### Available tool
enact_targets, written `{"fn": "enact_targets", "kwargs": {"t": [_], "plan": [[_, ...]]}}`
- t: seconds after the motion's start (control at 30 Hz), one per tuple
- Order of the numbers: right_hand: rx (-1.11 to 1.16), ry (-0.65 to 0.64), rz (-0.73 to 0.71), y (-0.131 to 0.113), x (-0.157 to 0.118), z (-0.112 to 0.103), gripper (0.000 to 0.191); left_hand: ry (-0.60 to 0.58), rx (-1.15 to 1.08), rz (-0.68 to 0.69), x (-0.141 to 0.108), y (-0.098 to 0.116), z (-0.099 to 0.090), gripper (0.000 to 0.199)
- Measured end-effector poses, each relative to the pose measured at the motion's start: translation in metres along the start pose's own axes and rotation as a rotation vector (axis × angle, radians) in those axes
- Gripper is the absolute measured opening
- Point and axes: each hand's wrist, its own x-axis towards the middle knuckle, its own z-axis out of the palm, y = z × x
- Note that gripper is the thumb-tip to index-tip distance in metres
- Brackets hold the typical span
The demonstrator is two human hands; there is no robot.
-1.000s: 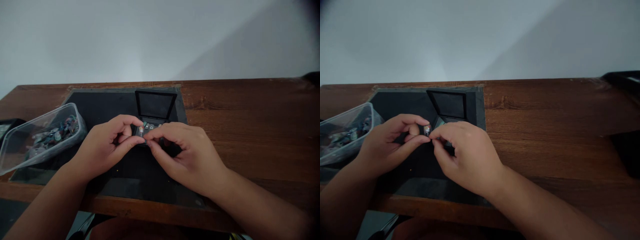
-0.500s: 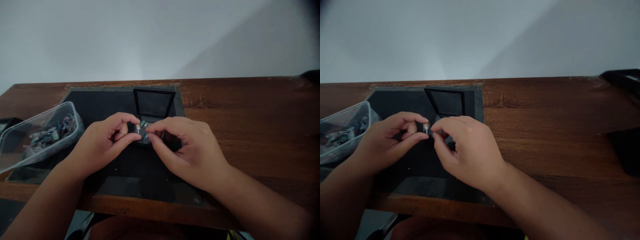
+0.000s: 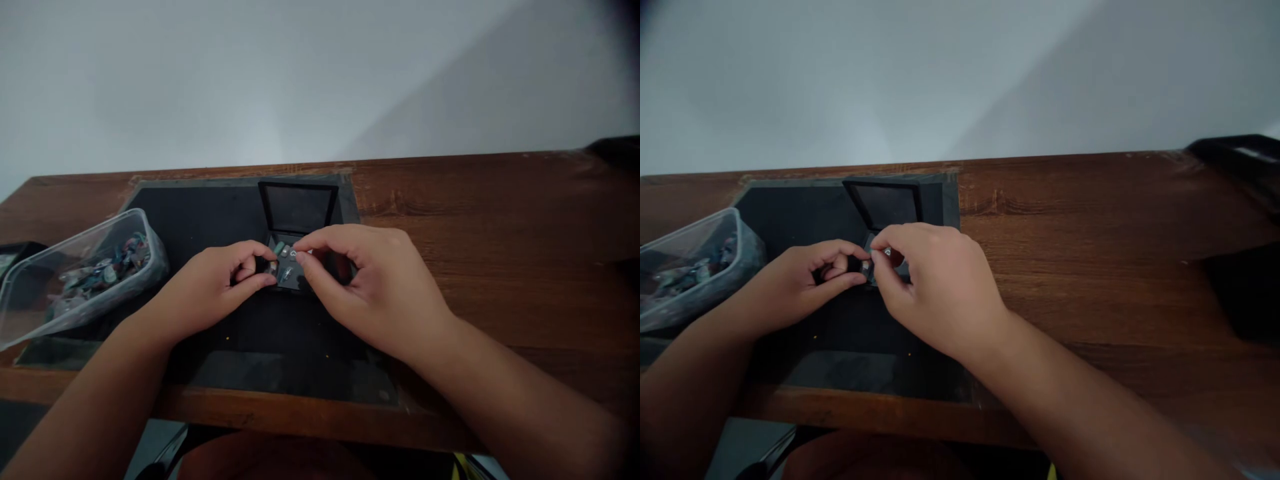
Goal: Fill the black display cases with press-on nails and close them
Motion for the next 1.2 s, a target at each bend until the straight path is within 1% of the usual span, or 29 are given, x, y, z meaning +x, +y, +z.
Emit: {"fn": "enact_targets", "kwargs": {"t": [0.1,0.23,0.33,0.53,0.8,0.97,1.2], "plan": [[-0.039,-0.120,0.066,0.000,0.002,-0.001,0.020,0.000,0.006,-0.011,0.000,-0.003,0.000,0.034],[-0.152,-0.284,0.141,-0.002,0.003,0.000,0.020,-0.003,0.022,-0.021,0.001,-0.004,0.000,0.036],[-0.196,-0.359,0.156,-0.004,0.003,0.002,0.020,-0.009,0.023,-0.024,0.001,-0.004,0.000,0.036],[-0.241,-0.405,0.121,-0.006,0.001,0.007,0.024,-0.038,0.024,-0.039,-0.002,0.002,-0.002,0.033],[-0.278,-0.484,0.101,-0.008,0.001,0.007,0.029,-0.029,0.036,-0.018,-0.001,0.004,0.000,0.031],[-0.277,-0.460,0.096,-0.008,0.000,0.005,0.027,-0.027,0.043,-0.006,-0.001,0.005,0.000,0.031],[-0.296,-0.428,0.107,-0.007,0.002,0.003,0.023,0.007,0.049,0.015,-0.002,0.007,0.001,0.031]]}}
